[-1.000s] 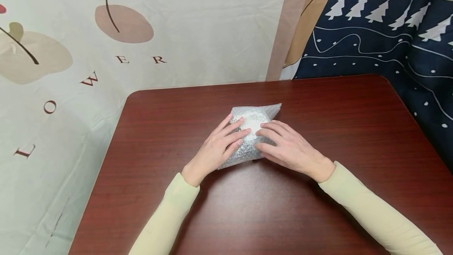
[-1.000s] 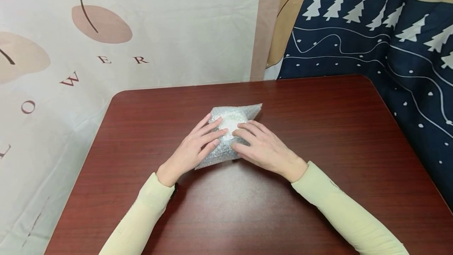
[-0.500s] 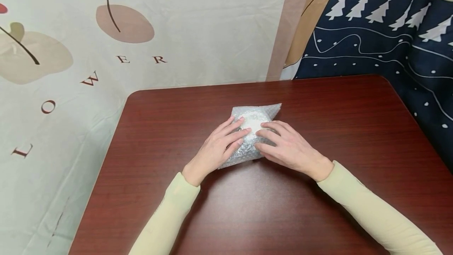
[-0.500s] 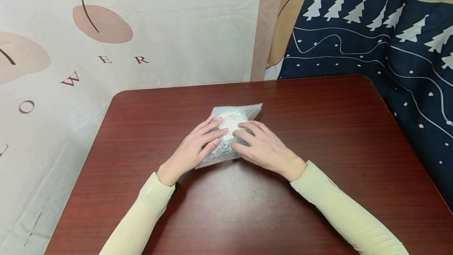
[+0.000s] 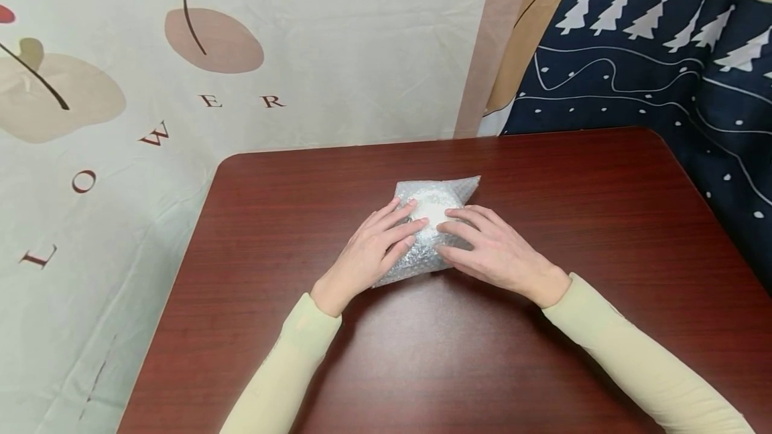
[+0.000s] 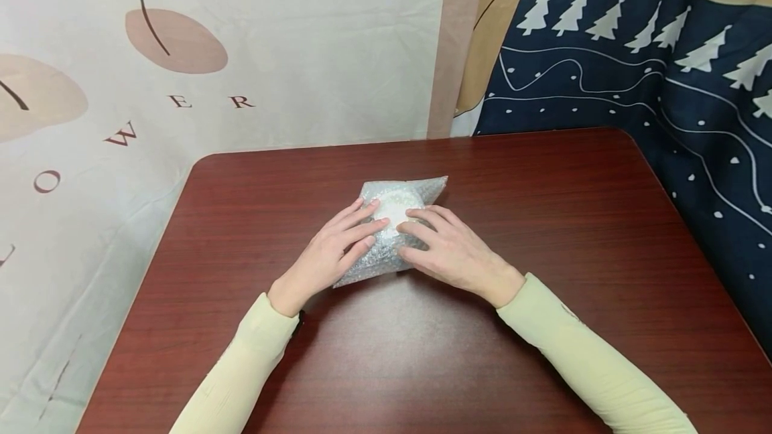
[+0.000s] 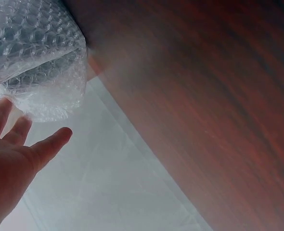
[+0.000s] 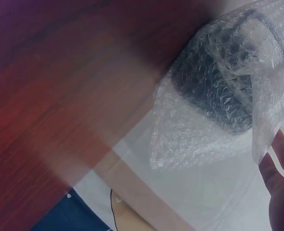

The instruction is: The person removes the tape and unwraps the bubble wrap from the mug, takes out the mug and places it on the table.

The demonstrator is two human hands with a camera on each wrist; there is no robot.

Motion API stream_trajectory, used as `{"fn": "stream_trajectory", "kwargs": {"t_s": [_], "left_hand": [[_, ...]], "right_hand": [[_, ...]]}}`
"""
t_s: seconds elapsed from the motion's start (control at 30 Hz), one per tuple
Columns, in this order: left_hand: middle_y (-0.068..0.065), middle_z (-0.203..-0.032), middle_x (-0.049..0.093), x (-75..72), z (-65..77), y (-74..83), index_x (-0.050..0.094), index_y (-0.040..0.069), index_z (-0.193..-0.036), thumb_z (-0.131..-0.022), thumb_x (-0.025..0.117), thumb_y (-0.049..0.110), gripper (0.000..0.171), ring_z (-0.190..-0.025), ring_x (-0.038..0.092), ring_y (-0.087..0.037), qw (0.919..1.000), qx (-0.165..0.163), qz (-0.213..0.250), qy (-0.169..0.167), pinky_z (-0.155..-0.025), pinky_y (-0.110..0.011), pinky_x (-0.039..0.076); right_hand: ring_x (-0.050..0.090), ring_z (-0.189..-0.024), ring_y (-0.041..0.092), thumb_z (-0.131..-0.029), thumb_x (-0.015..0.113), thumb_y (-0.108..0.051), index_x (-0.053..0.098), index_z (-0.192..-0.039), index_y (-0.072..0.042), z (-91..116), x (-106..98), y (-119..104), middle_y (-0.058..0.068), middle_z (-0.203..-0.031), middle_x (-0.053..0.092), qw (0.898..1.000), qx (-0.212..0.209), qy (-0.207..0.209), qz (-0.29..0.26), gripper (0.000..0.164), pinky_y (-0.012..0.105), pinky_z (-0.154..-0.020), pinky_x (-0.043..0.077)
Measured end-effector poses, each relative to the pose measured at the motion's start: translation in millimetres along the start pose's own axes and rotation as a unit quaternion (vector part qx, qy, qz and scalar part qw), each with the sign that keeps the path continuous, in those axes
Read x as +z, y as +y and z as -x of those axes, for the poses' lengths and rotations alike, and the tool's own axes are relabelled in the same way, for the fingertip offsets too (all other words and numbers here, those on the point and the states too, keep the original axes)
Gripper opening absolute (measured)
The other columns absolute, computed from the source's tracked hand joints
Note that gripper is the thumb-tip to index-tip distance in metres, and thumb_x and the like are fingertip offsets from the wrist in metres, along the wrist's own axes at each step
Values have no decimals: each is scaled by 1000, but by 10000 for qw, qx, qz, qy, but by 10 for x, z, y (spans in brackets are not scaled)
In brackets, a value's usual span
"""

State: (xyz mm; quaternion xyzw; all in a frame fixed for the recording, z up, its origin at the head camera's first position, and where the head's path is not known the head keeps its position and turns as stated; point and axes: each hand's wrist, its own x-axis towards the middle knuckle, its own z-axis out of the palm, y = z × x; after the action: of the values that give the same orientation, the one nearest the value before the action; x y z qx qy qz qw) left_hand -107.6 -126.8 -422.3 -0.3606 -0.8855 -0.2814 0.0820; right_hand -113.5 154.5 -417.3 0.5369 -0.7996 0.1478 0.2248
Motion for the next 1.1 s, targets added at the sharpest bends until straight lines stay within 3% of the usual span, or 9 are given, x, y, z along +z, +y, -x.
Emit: {"fn": "stream_trajectory", "kwargs": {"t_s": [0.23, 0.4, 0.5, 0.77, 1.1], "left_hand": [[-2, -161, 44, -3, 0, 20, 62, 23, -146, -110, 53, 28, 37, -154, 31, -26, 10000, -79, -2, 9, -125, -50, 25], [-2, -161, 45, 4, 3, 27, 63, 23, -145, -110, 53, 29, 37, -154, 31, -27, 9999, -95, 66, 75, -125, -49, 25], [-2, -161, 45, 6, 4, 28, 64, 23, -145, -110, 53, 29, 37, -153, 32, -27, 9999, -96, 85, 104, -125, -48, 25], [-2, -161, 45, 6, -5, 29, 64, 22, -145, -109, 54, 29, 37, -154, 31, -26, 9999, -116, 76, 80, -125, -50, 26], [-1, -161, 44, 6, -4, 31, 64, 22, -145, -109, 55, 29, 37, -154, 30, -26, 9999, -160, 54, 35, -125, -50, 26]], "right_hand": [[56, -130, 39, -84, 82, -6, 72, -106, -16, 5, 2, 2, 11, -128, 65, 9995, -7, 178, -241, 26, 56, -108, 43], [56, -129, 39, -95, 73, -13, 72, -103, -13, 10, 22, 8, 11, -128, 66, 9984, 11, 366, -433, 9, 57, -109, 42], [57, -131, 38, -101, 67, -18, 73, -104, -13, 15, 19, 8, 10, -128, 67, 9981, 91, 350, -490, 9, 56, -110, 42], [57, -131, 33, -90, 79, -9, 74, -108, -12, 4, -10, 2, 7, -128, 70, 9962, 430, 316, -694, 19, 54, -112, 42], [58, -131, 30, -91, 79, -10, 75, -113, -10, -13, -28, 10, 6, -126, 72, 9939, 598, 333, -864, 22, 49, -114, 41]]}}
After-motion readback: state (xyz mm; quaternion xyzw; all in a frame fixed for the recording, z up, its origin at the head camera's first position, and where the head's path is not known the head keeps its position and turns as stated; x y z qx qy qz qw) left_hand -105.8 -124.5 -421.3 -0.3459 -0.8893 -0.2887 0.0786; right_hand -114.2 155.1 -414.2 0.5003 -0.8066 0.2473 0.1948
